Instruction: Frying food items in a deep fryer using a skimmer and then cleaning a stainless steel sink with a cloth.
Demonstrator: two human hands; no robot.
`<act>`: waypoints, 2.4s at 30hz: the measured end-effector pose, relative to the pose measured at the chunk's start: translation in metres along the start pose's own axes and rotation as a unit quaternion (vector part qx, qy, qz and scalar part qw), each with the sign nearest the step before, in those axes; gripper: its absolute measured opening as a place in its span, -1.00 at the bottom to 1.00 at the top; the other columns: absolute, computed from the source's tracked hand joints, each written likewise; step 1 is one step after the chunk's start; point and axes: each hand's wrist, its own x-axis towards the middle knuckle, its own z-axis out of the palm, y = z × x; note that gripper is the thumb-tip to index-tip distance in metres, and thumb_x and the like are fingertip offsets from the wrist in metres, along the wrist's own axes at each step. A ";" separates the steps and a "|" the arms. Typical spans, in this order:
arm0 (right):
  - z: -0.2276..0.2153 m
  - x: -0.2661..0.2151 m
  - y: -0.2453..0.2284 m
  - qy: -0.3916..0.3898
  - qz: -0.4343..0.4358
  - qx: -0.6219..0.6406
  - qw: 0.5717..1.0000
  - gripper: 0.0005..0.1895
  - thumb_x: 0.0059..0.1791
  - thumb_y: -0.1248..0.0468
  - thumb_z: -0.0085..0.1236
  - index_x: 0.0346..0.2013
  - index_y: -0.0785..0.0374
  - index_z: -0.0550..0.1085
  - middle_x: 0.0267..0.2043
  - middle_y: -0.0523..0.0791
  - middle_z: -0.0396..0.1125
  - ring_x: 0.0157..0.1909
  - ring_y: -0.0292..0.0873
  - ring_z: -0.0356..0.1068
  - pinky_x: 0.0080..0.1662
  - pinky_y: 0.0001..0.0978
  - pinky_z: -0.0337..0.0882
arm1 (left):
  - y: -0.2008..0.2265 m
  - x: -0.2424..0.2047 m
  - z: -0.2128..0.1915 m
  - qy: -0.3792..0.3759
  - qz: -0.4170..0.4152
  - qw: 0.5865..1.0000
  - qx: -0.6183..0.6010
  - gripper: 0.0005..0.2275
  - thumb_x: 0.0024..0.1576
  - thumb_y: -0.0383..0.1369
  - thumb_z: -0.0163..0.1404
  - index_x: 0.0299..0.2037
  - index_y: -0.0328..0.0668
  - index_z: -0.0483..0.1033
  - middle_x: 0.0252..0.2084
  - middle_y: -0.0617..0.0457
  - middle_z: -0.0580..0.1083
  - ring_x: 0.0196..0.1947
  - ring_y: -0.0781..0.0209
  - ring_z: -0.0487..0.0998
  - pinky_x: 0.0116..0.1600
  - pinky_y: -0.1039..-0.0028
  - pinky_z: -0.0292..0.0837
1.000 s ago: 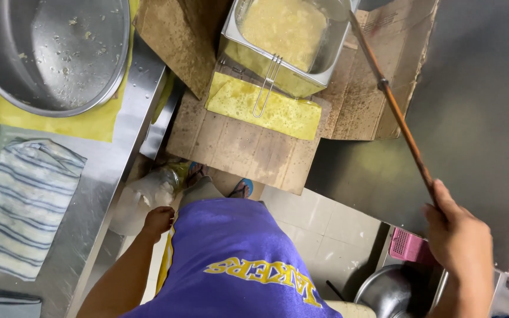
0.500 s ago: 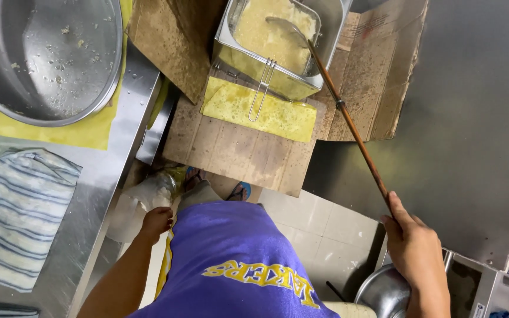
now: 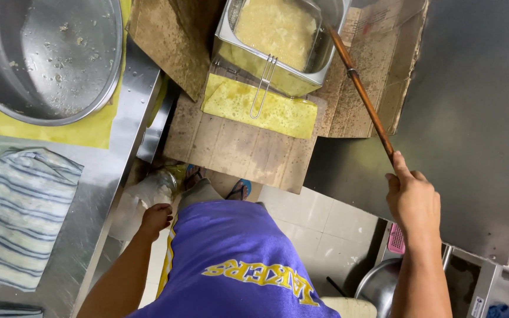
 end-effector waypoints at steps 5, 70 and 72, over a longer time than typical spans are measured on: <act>-0.041 0.010 -0.026 -0.079 0.057 0.012 0.995 -0.38 0.12 0.13 -0.10 0.52 -0.18 0.21 0.05 0.30 0.42 -0.04 0.52 0.41 0.00 0.25 0.38 | -0.008 -0.003 -0.004 0.002 -0.014 1.000 -0.009 -0.72 0.22 -0.46 0.02 0.13 -0.30 0.53 -0.15 -0.13 0.52 -0.26 0.06 0.51 -0.17 0.33 0.49; -0.020 -0.018 -0.106 -0.125 0.130 0.558 0.810 -0.59 0.18 0.33 -0.13 0.34 0.32 0.26 -0.38 0.07 0.14 -0.55 -0.19 0.04 -0.63 -0.37 0.16 | -0.018 0.084 -0.043 -0.027 0.057 0.998 0.027 -0.69 0.11 -0.41 0.17 0.05 -0.35 0.60 -0.25 -0.26 0.55 -0.41 0.00 0.59 -0.25 0.30 0.61; -0.031 -0.018 -0.112 -0.123 0.115 0.525 0.834 -0.53 0.16 0.37 -0.12 0.40 0.33 0.23 -0.40 0.12 0.16 -0.57 -0.16 0.04 -0.64 -0.30 0.18 | -0.011 0.081 -0.043 -0.014 0.063 0.997 0.035 -0.70 0.10 -0.42 0.18 0.04 -0.34 0.61 -0.24 -0.27 0.55 -0.39 -0.02 0.60 -0.24 0.28 0.62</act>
